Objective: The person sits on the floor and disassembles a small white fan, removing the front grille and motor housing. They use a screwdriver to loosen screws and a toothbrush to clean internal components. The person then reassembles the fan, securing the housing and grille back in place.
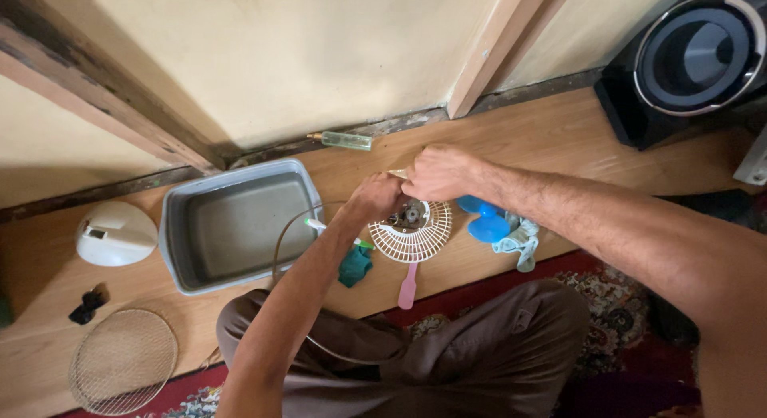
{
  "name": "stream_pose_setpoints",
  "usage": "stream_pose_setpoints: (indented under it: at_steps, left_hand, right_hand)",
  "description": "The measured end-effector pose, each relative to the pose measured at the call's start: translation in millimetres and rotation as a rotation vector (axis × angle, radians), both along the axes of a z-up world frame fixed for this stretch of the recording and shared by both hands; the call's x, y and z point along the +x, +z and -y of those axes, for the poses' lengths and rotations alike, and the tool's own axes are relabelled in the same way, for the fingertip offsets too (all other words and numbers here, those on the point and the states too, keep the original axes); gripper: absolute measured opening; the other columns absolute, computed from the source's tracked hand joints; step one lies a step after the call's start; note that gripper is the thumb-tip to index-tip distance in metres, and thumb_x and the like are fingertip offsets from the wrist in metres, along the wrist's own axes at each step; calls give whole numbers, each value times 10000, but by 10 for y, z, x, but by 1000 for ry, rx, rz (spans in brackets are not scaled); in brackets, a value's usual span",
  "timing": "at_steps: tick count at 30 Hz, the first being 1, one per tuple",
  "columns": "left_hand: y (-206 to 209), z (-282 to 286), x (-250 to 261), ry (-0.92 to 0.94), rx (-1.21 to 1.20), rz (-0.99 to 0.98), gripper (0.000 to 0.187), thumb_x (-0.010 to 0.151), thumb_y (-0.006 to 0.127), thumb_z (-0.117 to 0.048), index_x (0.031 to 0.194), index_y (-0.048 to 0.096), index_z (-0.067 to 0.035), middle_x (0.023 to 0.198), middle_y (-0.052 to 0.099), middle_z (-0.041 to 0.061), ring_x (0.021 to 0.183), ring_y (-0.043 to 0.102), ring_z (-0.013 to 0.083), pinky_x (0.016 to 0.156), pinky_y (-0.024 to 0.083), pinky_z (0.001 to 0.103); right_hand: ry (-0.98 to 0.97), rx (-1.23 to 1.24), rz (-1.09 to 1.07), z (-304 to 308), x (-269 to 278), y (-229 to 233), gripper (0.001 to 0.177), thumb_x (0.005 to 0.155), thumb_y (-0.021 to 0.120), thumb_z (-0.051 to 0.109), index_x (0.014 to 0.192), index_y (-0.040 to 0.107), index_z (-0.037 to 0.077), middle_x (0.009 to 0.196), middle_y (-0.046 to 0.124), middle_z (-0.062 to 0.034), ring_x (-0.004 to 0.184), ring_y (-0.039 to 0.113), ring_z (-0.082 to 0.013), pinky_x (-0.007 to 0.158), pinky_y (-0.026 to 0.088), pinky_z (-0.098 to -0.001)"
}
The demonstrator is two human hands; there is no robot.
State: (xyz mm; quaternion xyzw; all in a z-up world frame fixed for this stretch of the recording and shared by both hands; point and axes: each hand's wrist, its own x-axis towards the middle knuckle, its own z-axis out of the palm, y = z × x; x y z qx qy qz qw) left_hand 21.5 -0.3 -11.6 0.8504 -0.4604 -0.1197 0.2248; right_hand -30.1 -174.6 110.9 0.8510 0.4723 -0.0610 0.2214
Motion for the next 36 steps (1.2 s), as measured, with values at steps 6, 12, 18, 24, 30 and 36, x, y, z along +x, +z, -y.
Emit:
stream_pose_setpoints:
  at_steps: [6, 12, 18, 24, 30, 36]
  left_hand:
    - [12, 15, -7, -89, -99, 62, 201, 939, 644, -279, 906, 745, -108, 941, 756, 153, 927, 706, 391, 850, 548, 522]
    - [-329, 26, 8, 30, -25, 126, 241, 852, 696, -266, 958, 724, -52, 1005, 727, 211, 975, 691, 407, 903, 540, 510]
    - [-759, 96, 48, 148, 56, 117, 301, 939, 642, -297, 1133, 695, -74, 1135, 682, 216, 1072, 642, 409, 955, 505, 537]
    - [-617, -26, 23, 27, -175, 190, 332, 830, 667, -250, 1105, 696, -66, 1084, 696, 221, 1002, 652, 425, 877, 510, 542]
    - [-198, 5, -77, 24, -145, 42, 251, 939, 659, -308, 978, 747, -76, 1008, 732, 211, 970, 678, 438, 889, 539, 546]
    - [-120, 62, -42, 12, -118, 67, 211, 834, 703, -249, 902, 748, -54, 1009, 724, 227, 975, 684, 434, 891, 539, 544]
  right_hand:
    - [-444, 53, -208, -117, -53, 102, 128, 805, 688, 85, 871, 771, 13, 820, 738, -196, 746, 738, -323, 602, 592, -444]
    - [-1086, 403, -334, -457, -66, 106, 174, 886, 649, 92, 966, 755, -20, 910, 744, -215, 773, 760, -334, 640, 607, -462]
    - [-572, 226, -95, -423, -25, -52, 201, 748, 694, 63, 938, 737, 13, 918, 761, -174, 801, 753, -309, 642, 605, -434]
    - [211, -9, 157, -136, 0, -71, 143, 833, 690, 152, 808, 723, 14, 814, 735, -131, 694, 742, -256, 460, 576, -387]
    - [-178, -4, -75, -199, -13, -27, 106, 807, 704, 94, 827, 759, 5, 846, 752, -174, 745, 739, -294, 581, 588, -422]
    - [-1044, 444, -272, -422, -132, 97, 168, 812, 705, 90, 939, 747, -12, 914, 726, -238, 785, 737, -376, 626, 611, -495]
